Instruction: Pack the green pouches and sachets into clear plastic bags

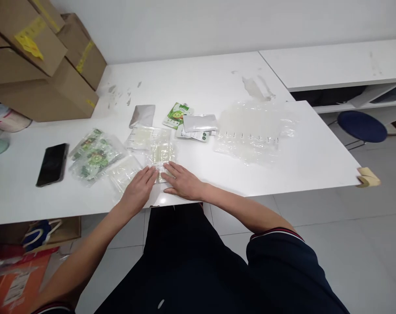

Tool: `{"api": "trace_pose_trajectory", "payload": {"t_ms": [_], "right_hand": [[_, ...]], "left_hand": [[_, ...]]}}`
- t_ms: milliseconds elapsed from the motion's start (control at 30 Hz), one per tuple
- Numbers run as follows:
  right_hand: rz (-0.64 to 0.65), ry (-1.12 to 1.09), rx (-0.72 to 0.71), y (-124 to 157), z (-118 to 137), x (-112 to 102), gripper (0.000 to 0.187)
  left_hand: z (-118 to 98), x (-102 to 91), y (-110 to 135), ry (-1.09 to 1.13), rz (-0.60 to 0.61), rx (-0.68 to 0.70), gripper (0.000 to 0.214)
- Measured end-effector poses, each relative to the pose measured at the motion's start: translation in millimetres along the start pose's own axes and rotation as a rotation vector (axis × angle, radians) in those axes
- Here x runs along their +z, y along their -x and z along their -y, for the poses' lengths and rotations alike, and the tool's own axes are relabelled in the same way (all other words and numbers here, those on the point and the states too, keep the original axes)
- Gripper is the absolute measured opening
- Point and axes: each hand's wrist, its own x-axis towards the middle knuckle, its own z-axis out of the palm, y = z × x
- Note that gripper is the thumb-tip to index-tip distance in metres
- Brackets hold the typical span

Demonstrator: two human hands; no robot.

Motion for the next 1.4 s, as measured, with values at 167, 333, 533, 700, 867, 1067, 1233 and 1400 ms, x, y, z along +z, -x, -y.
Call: {"api": "trace_pose_trajectory", "payload": {"t_ms": [167,333,533,700,867,1067,1233,1400], "right_hand": [[0.135,-0.072,0.043,1,6,-3,0.066],[0.061,-0.343,0.117,16,-12,-33,0.040],[-0.443,0.171,0.855,92,-100,-99,0.051],[-0.070,0.241,1.026,132,-149,-112,0.041],[-0.223,0.267,1.136,134,-154,-121,0.042],[-0.901,0.195,0.894,108,-114,-155,0.051],[-1.083,0.058,0.612,61,-49,-151,0.048],[-0.580,0.025,0.153,30,-9,-114,0.031]], "left_hand": [[-8,-8.2,-7,0.056,0.109,-0.024,0.052],[-6,11.6,-13,0.056,0.126,-0.062,0.053],[-5,3.5,-17,0.046,0.106,-0.042,0.048],[-7,-1.0,-22,0.069,0.024,-0.027,0.043],[-7,-4.4,-18,0.155,-0.110,-0.025,0.039],[-24,-23.6,-22,0.584,-0.411,-0.186,0.030],[-36,-45.1,-46,1.020,-0.467,-0.352,0.050],[-16,-73.2,-39,0.590,-0.652,-0.344,0.096]]}}
